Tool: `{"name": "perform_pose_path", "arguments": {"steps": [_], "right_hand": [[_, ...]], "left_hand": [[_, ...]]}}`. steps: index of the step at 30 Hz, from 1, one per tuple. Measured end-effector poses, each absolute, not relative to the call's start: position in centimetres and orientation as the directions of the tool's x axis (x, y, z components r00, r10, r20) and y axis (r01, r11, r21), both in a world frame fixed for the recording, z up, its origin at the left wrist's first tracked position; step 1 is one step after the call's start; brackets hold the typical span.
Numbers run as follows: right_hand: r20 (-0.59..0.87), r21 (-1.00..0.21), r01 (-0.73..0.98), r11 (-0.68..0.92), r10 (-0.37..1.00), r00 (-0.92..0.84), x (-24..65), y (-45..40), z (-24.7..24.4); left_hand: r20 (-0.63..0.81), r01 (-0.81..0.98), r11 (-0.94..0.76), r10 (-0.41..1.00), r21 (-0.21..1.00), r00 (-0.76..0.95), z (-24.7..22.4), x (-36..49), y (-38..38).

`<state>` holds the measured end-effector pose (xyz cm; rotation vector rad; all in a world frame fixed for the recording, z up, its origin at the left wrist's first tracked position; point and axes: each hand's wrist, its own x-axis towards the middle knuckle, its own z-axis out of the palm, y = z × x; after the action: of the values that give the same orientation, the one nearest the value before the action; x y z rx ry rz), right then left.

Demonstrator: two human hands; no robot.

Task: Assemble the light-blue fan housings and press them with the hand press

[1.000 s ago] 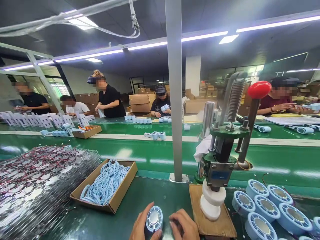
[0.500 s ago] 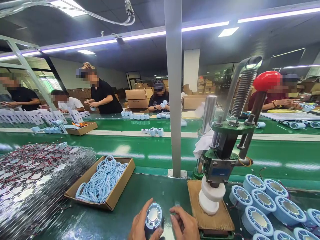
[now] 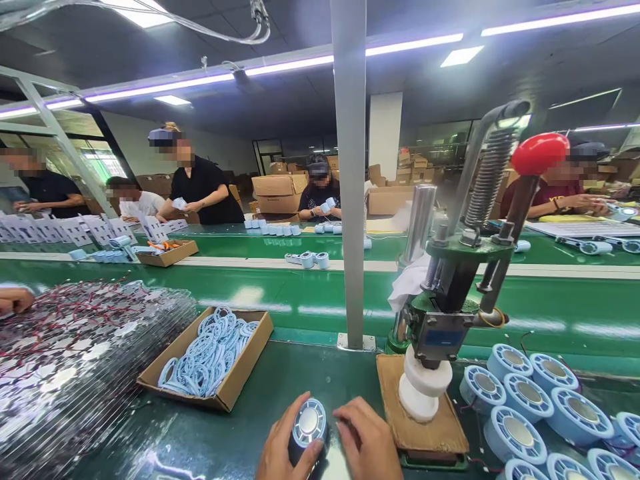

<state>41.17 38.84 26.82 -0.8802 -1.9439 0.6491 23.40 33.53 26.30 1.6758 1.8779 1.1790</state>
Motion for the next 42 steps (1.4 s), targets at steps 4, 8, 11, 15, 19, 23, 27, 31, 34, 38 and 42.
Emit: {"name": "perform_pose_path", "arguments": {"steps": [4, 8, 11, 15, 19, 23, 27, 31, 34, 38, 42], "right_hand": [[0.24, -0.547, 0.537, 0.642, 0.735, -0.634, 40.1, 39.8, 32.2], [-0.008, -0.317, 0.614, 0.723, 0.645, -0.764, 38.7, 40.6, 36.6], [-0.049, -0.266, 0.609, 0.748, 0.62, -0.783, 38.0, 40.9, 37.6], [-0.106, -0.207, 0.622, 0.755, 0.614, -0.782, 37.4, 40.9, 38.1], [-0.164, -0.156, 0.625, 0.765, 0.604, -0.78, 36.5, 41.0, 39.1], [-0.185, -0.132, 0.606, 0.784, 0.581, -0.792, 35.8, 41.3, 39.9], [-0.176, -0.119, 0.598, 0.792, 0.576, -0.798, 35.7, 41.4, 39.7], [-0.172, -0.116, 0.616, 0.779, 0.595, -0.785, 35.9, 41.0, 39.5], [-0.176, -0.107, 0.645, 0.757, 0.624, -0.762, 36.0, 40.6, 39.6], [-0.172, -0.11, 0.665, 0.739, 0.645, -0.745, 36.2, 40.5, 39.7], [-0.143, -0.139, 0.649, 0.748, 0.633, -0.761, 36.2, 41.0, 39.3]], "left_hand": [[0.319, 0.652, -0.125, 0.929, 0.748, -0.188, 25.8, 23.4, 33.6], [0.282, 0.677, -0.125, 0.951, 0.725, -0.127, 26.2, 23.0, 33.5], [0.266, 0.69, -0.132, 0.96, 0.712, -0.092, 26.1, 22.9, 33.3], [0.284, 0.692, -0.077, 0.94, 0.718, -0.189, 25.4, 23.3, 33.3], [0.295, 0.687, -0.082, 0.934, 0.723, -0.2, 25.1, 23.7, 33.4], [0.312, 0.692, -0.082, 0.926, 0.717, -0.214, 25.6, 23.9, 33.4], [0.282, 0.679, -0.058, 0.933, 0.732, -0.223, 26.3, 24.0, 33.3], [0.256, 0.663, -0.041, 0.939, 0.748, -0.231, 26.3, 24.1, 33.3], [0.254, 0.657, -0.045, 0.94, 0.752, -0.227, 26.1, 23.9, 33.3], [0.248, 0.653, -0.061, 0.948, 0.755, -0.198, 26.5, 23.7, 33.3], [0.206, 0.656, -0.04, 0.962, 0.754, -0.177, 27.3, 23.6, 33.4]]}}
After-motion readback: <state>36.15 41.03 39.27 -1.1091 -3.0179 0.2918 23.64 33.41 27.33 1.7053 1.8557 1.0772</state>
